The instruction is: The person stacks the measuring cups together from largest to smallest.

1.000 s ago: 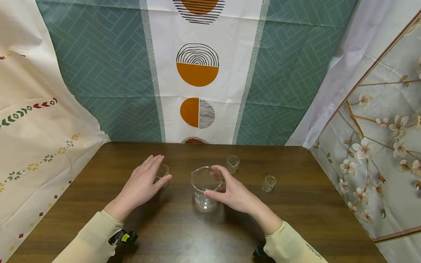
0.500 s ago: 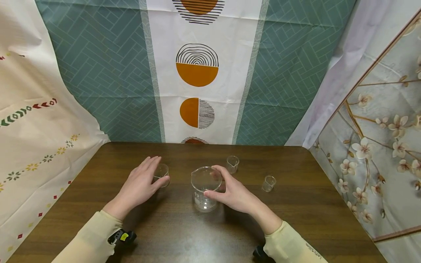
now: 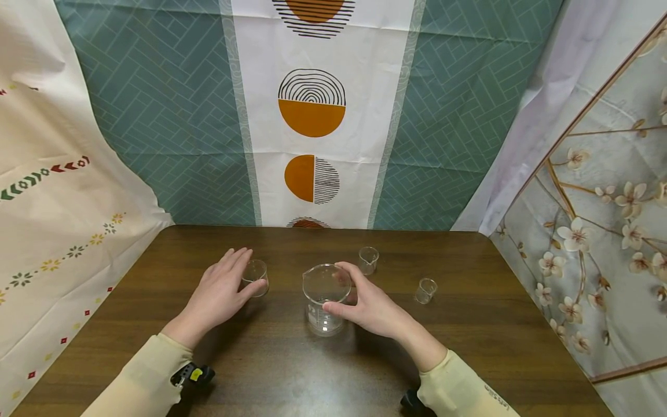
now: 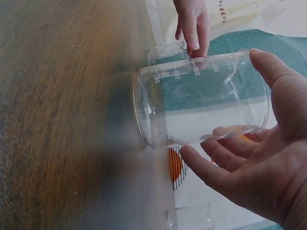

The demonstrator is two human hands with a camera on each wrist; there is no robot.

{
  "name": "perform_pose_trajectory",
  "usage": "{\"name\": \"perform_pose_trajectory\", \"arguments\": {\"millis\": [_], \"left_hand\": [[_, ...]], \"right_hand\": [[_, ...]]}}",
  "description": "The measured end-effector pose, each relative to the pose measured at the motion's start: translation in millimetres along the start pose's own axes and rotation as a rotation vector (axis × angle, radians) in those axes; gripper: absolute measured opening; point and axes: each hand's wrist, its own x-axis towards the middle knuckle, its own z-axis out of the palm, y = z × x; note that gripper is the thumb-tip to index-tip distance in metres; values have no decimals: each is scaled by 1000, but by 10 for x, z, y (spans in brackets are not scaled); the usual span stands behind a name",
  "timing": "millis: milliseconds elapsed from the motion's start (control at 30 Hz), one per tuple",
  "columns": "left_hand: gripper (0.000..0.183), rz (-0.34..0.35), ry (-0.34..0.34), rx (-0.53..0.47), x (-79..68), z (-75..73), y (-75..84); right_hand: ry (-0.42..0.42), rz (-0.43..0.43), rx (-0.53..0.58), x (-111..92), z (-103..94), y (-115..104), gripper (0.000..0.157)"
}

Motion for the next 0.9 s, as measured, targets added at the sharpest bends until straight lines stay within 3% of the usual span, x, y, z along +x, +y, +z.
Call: {"name": "perform_pose_trajectory", "arguments": {"millis": [900], "left_hand": [[80, -14, -2, 21, -3, 44, -115]], "right_hand": [[-1, -6, -3, 20, 8, 17, 88]]}}
